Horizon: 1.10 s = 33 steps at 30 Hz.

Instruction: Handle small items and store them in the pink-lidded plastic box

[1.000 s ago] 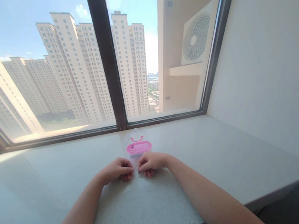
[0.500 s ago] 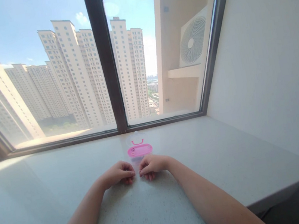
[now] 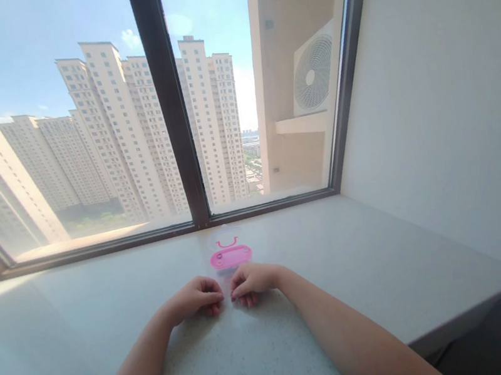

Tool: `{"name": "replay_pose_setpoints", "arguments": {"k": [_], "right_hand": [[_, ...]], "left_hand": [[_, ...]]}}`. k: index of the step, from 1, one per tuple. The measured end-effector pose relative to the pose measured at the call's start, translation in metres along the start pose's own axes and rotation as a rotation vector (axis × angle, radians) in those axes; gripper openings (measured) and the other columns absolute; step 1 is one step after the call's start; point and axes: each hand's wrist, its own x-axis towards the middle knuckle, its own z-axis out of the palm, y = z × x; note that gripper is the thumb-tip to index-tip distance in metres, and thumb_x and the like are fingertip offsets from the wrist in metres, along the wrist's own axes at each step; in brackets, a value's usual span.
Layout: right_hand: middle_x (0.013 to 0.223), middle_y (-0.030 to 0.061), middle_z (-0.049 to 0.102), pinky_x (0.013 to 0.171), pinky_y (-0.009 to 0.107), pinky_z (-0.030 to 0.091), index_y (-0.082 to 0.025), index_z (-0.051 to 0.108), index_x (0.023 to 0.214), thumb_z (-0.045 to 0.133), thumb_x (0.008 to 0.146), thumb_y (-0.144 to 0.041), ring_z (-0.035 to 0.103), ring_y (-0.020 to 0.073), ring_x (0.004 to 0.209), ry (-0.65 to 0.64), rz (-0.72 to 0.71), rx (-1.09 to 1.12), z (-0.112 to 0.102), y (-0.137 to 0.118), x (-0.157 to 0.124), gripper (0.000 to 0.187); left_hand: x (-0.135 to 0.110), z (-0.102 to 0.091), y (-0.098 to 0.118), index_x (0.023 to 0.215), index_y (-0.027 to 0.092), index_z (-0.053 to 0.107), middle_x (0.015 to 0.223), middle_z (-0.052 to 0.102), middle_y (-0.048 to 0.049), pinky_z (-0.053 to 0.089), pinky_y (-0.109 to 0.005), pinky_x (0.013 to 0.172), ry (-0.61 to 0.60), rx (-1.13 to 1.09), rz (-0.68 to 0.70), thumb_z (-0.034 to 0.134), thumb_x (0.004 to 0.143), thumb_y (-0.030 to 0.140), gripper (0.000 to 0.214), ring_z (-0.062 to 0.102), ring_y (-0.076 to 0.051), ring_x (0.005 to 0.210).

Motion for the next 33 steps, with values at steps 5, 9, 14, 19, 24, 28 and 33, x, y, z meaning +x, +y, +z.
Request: {"name": "replay_pose_setpoints", "arguments": {"k": [5,9,14,19,24,28,33], "right_hand": [[0.064,0.0006,0.061,0.048,0.018,0.046,-0.011,0.064,0.086,0.064,0.075,-0.026,0.058,0.0083,0.050,-0.007,-0.032,0.012,-0.0020,0.0052,0.0026,0.019],[0.064,0.0012,0.061,0.048,0.018,0.046,-0.010,0.063,0.087,0.062,0.077,-0.025,0.059,0.0088,0.051,-0.027,-0.038,0.019,-0.0025,0.0050,0.0025,0.018],[0.062,0.0011,0.061,0.047,0.017,0.045,-0.009,0.063,0.086,0.063,0.077,-0.026,0.059,0.0087,0.050,-0.021,-0.033,0.026,-0.0014,0.0024,0.0012,0.019],[0.062,0.0004,0.061,0.048,0.017,0.046,-0.011,0.063,0.085,0.064,0.077,-0.026,0.059,0.0089,0.051,-0.023,-0.022,0.019,-0.0014,0.0020,0.0011,0.018],[0.063,0.0012,0.061,0.048,0.017,0.046,-0.010,0.063,0.086,0.062,0.077,-0.025,0.059,0.0087,0.051,-0.025,-0.020,0.012,-0.0023,0.0021,0.0012,0.018],[0.063,0.0013,0.061,0.048,0.019,0.047,-0.011,0.063,0.085,0.063,0.077,-0.026,0.058,0.0088,0.049,-0.021,-0.023,0.003,-0.0022,0.0023,0.0006,0.017],[0.062,0.0010,0.061,0.049,0.020,0.048,-0.012,0.062,0.081,0.066,0.074,-0.029,0.057,0.0092,0.048,-0.008,-0.010,0.004,-0.0008,0.0014,0.0000,0.019]], "left_hand": [[-0.0004,0.0000,0.0002,0.076,0.014,0.062,0.064,0.063,-0.0011,0.045,-0.023,0.056,0.001,0.002,-0.010,0.067,0.065,0.047,0.035,0.060,-0.014,0.061],[-0.0006,-0.0005,0.0000,0.076,0.014,0.063,0.064,0.063,-0.0011,0.045,-0.023,0.057,-0.006,0.012,-0.007,0.067,0.065,0.047,0.035,0.060,-0.015,0.061],[0.0005,-0.0018,-0.0021,0.077,0.015,0.063,0.064,0.064,-0.0010,0.044,-0.023,0.056,-0.012,0.019,0.005,0.066,0.066,0.047,0.034,0.060,-0.015,0.060],[0.0017,-0.0024,-0.0039,0.077,0.014,0.062,0.065,0.064,-0.0016,0.044,-0.023,0.055,-0.026,-0.004,0.016,0.065,0.068,0.044,0.032,0.060,-0.014,0.060],[0.0011,-0.0015,-0.0026,0.075,0.014,0.063,0.062,0.064,-0.0010,0.044,-0.023,0.056,-0.010,-0.004,0.003,0.067,0.066,0.046,0.034,0.060,-0.014,0.059],[0.0011,-0.0008,-0.0016,0.075,0.014,0.063,0.063,0.064,-0.0009,0.045,-0.023,0.056,-0.001,-0.015,-0.003,0.068,0.064,0.046,0.034,0.061,-0.014,0.059],[0.0007,-0.0005,-0.0009,0.076,0.014,0.064,0.062,0.064,-0.0010,0.046,-0.024,0.057,0.001,-0.020,-0.010,0.068,0.064,0.046,0.035,0.061,-0.014,0.059]]}}
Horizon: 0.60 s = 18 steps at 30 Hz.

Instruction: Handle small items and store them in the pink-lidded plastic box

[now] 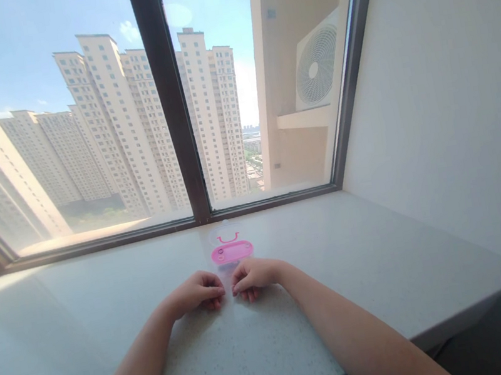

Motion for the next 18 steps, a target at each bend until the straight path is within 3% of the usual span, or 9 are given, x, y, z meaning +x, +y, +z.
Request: {"name": "replay_pose_setpoints", "arguments": {"k": [18], "right_hand": [[0.062,0.0012,0.062,0.048,0.019,0.046,-0.012,0.063,0.082,0.065,0.075,-0.028,0.057,0.0091,0.048,0.008,0.023,-0.012,0.0007,-0.0022,-0.0009,0.018]], "left_hand": [[-0.0007,0.0012,-0.0001,0.076,0.014,0.064,0.063,0.064,-0.0013,0.046,-0.024,0.057,0.018,0.025,-0.008,0.068,0.063,0.048,0.037,0.061,-0.015,0.060]]}}
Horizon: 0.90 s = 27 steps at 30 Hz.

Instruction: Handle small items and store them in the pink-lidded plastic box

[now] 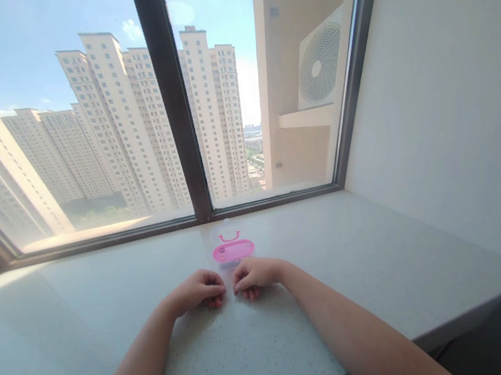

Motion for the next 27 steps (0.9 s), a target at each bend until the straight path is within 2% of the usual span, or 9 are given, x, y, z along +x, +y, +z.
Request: {"name": "replay_pose_setpoints", "arguments": {"k": [6,13,27], "right_hand": [[0.062,0.0019,0.061,0.048,0.019,0.046,-0.010,0.063,0.085,0.066,0.075,-0.030,0.056,0.0088,0.048,-0.005,-0.017,0.000,-0.0006,0.0012,0.0004,0.022],[0.062,0.0007,0.061,0.048,0.019,0.046,-0.011,0.063,0.082,0.064,0.075,-0.025,0.056,0.0085,0.048,-0.013,-0.026,0.004,-0.0007,0.0002,-0.0007,0.015],[0.063,0.0012,0.060,0.048,0.018,0.046,-0.010,0.063,0.083,0.064,0.076,-0.024,0.055,0.0075,0.047,-0.024,-0.015,-0.009,0.0004,-0.0050,-0.0035,0.016]], "left_hand": [[0.0007,-0.0010,-0.0011,0.077,0.014,0.064,0.064,0.065,-0.0018,0.046,-0.024,0.057,-0.013,-0.008,0.018,0.068,0.063,0.047,0.036,0.061,-0.015,0.060],[-0.0012,-0.0002,0.0015,0.077,0.014,0.063,0.063,0.065,-0.0015,0.046,-0.024,0.057,-0.014,-0.014,0.011,0.068,0.065,0.045,0.033,0.061,-0.014,0.059],[0.0018,-0.0023,-0.0043,0.076,0.014,0.063,0.064,0.064,-0.0008,0.046,-0.023,0.055,-0.035,-0.013,0.037,0.066,0.068,0.043,0.030,0.061,-0.014,0.060]]}}
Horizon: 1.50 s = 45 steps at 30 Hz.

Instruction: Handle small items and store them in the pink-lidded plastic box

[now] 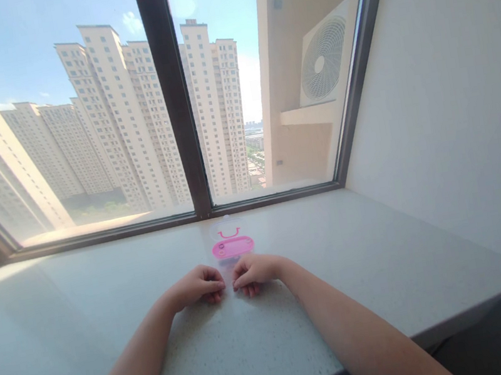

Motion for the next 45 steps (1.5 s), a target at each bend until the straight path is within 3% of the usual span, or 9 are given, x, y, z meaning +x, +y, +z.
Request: {"name": "replay_pose_setpoints", "arguments": {"k": [45], "right_hand": [[0.060,0.0002,0.061,0.046,0.017,0.044,-0.010,0.061,0.081,0.062,0.077,-0.027,0.059,0.0091,0.050,0.016,-0.003,-0.010,0.0013,0.0020,0.0000,0.017]], "left_hand": [[0.0000,0.0017,0.0007,0.076,0.014,0.062,0.064,0.063,-0.0003,0.046,-0.023,0.056,0.020,-0.027,-0.018,0.067,0.066,0.041,0.029,0.061,-0.013,0.060]]}}
